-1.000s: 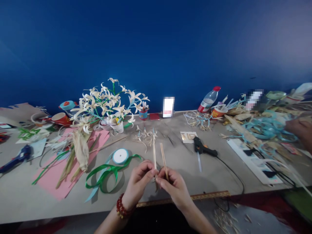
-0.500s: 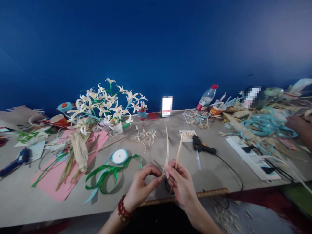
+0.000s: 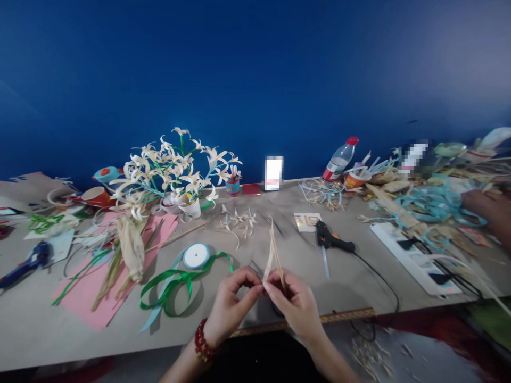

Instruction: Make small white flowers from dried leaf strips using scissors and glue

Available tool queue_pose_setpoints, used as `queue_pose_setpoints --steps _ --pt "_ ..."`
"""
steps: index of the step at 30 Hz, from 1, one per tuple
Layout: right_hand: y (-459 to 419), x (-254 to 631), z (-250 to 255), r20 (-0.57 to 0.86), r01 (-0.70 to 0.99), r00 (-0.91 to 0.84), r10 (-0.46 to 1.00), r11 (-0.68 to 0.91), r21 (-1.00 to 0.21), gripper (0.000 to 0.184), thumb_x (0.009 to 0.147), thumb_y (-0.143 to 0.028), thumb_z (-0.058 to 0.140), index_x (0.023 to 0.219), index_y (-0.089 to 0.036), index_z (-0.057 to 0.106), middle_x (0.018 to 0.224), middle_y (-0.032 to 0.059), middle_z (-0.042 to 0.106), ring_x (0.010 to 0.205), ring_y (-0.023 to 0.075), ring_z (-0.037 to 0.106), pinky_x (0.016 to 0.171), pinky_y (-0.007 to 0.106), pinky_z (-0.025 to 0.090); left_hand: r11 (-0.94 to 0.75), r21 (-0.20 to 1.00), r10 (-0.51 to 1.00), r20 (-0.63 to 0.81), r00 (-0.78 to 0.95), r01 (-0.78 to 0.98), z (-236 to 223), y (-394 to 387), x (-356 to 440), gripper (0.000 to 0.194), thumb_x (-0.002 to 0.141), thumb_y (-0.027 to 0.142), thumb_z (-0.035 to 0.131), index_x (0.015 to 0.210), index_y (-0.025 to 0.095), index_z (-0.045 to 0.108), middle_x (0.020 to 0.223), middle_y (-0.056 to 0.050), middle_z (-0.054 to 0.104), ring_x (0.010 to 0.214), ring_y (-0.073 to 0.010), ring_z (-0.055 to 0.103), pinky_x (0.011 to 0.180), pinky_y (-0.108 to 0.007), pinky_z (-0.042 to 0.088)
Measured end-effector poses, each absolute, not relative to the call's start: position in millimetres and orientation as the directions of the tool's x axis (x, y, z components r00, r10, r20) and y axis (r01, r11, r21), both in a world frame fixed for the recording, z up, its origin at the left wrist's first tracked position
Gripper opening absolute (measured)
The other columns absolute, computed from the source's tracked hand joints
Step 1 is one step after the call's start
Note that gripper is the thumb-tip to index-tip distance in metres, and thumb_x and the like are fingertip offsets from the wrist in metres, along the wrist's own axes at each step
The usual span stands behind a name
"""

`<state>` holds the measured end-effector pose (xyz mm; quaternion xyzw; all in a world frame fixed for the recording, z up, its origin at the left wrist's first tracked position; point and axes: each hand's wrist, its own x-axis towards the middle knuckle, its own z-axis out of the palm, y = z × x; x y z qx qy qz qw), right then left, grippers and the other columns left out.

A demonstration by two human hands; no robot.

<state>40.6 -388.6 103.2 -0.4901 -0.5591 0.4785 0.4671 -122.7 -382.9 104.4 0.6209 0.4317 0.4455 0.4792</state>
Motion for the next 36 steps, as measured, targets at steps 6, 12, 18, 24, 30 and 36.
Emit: queue_pose_setpoints --steps 6,12,18,24,30,36 --pt "-387 38 110 0.022 0.033 -0.073 0.997 0.024 -0.999 0.024 0.083 -0.037 0.064 0.068 -0.018 0.062 0.058 -0.0022 0.052 0.052 0.0114 0.041 0.052 0.024 0.034 -0.143 0.987 0.964 0.123 0.237 0.07 110 -382 -122 0.019 0.09 0.03 0.06 0.079 0.015 0.064 0.076 -0.006 0.066 0.074 -0.0166 0.06 0.071 -0.027 0.047" --pt "-386 36 103 -0.12 -0.193 -0.099 0.988 -0.137 -0.971 0.027 0.079 -0.042 0.071 0.068 -0.019 0.064 0.059 -0.0012 0.057 0.045 0.0088 0.038 0.042 0.022 0.026 0.107 0.968 0.956 -0.037 0.291 -0.228 109 -382 -120 0.021 0.087 0.033 0.066 0.08 0.014 0.063 0.072 -0.004 0.066 0.065 -0.0127 0.058 0.064 -0.024 0.047" --pt "-385 35 99 -0.179 -0.276 -0.184 0.966 -0.226 -0.934 0.027 0.079 -0.041 0.072 0.071 -0.018 0.06 0.059 -0.0025 0.058 0.045 0.007 0.038 0.042 0.02 0.023 0.233 0.908 0.935 -0.111 0.336 -0.349 106 -382 -121 0.023 0.08 0.035 0.073 0.081 0.014 0.063 0.071 -0.004 0.067 0.062 -0.0126 0.058 0.058 -0.024 0.048" --pt "-386 35 112 -0.004 -0.007 -0.116 0.993 -0.005 -1.0 0.019 0.084 -0.037 0.065 0.08 -0.019 0.064 0.069 0.0009 0.062 0.06 0.0137 0.053 0.058 0.024 0.042 -0.268 0.953 0.961 0.254 0.111 0.142 112 -385 -123 0.011 0.086 0.019 0.062 0.076 0.017 0.064 0.074 -0.005 0.067 0.07 -0.0166 0.061 0.068 -0.028 0.049" --pt "-384 34 117 0.092 0.214 -0.079 0.993 0.107 -0.971 0.011 0.081 -0.028 0.061 0.076 -0.019 0.064 0.057 -0.0031 0.052 0.049 0.0114 0.041 0.048 0.023 0.035 -0.538 0.749 0.837 0.529 0.14 0.386 112 -388 -125 0.013 0.083 0.008 0.06 0.085 0.02 0.065 0.08 -0.005 0.069 0.078 -0.0191 0.064 0.075 -0.03 0.05" --pt "-382 27 116 0.027 0.0 -0.114 0.993 0.027 -1.0 0.012 0.078 -0.026 0.061 0.068 -0.019 0.061 0.06 -0.0011 0.058 0.053 0.0124 0.047 0.052 0.024 0.038 -0.258 0.959 0.964 0.249 0.091 0.119 109 -387 -121 0.013 0.089 0.022 0.057 0.077 0.018 0.059 0.071 -0.003 0.062 0.067 -0.0159 0.058 0.065 -0.028 0.048"
